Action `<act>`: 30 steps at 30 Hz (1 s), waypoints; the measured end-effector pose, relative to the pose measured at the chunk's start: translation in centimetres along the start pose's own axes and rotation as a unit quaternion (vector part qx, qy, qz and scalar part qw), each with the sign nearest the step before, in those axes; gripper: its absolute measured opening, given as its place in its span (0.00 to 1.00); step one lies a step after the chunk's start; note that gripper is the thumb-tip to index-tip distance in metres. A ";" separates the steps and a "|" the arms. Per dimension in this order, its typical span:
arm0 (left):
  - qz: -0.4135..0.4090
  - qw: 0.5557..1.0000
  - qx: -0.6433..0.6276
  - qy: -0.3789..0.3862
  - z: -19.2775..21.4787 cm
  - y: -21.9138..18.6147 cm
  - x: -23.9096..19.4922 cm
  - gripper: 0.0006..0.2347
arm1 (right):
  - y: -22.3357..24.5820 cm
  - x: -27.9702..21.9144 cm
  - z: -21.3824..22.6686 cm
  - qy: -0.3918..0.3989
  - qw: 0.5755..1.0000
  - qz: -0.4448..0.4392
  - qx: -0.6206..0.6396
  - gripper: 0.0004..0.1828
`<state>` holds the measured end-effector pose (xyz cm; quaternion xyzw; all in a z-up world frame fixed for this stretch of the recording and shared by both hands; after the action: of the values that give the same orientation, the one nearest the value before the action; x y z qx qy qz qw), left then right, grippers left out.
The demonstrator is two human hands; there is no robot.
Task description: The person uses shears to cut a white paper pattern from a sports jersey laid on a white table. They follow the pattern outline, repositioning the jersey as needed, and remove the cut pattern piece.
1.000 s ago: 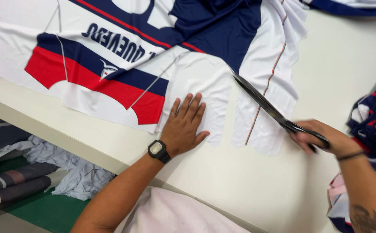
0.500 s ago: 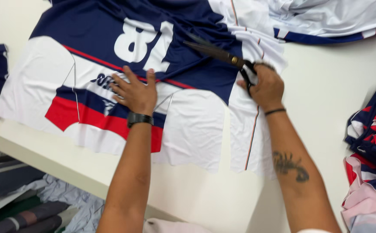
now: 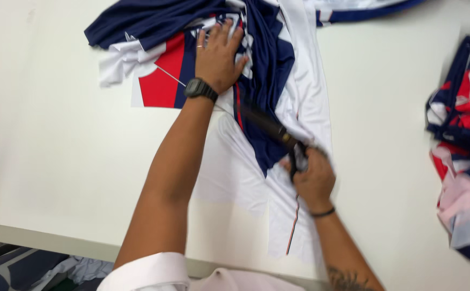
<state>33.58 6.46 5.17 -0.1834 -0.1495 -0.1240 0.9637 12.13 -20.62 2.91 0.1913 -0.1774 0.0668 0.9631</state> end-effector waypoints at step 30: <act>0.106 0.992 -0.046 0.051 4.1 -13.1 -26.5 0.31 | -3.5 -18.5 9.9 0.487 0.723 -0.386 0.303 0.29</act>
<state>4.25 1.18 4.15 -0.2356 -0.0739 -0.0375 0.9683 -7.45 -28.85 3.48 0.4657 0.4351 -0.1765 0.7501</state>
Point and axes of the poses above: each hand's wrist, its own x-axis towards the middle knuckle, its own z-axis out of the back of the hand, y = z × x, the point moved 6 cm from there along x, towards the middle knuckle, and after that the axes turned 1 degree about -x, right-handed, at the moved point
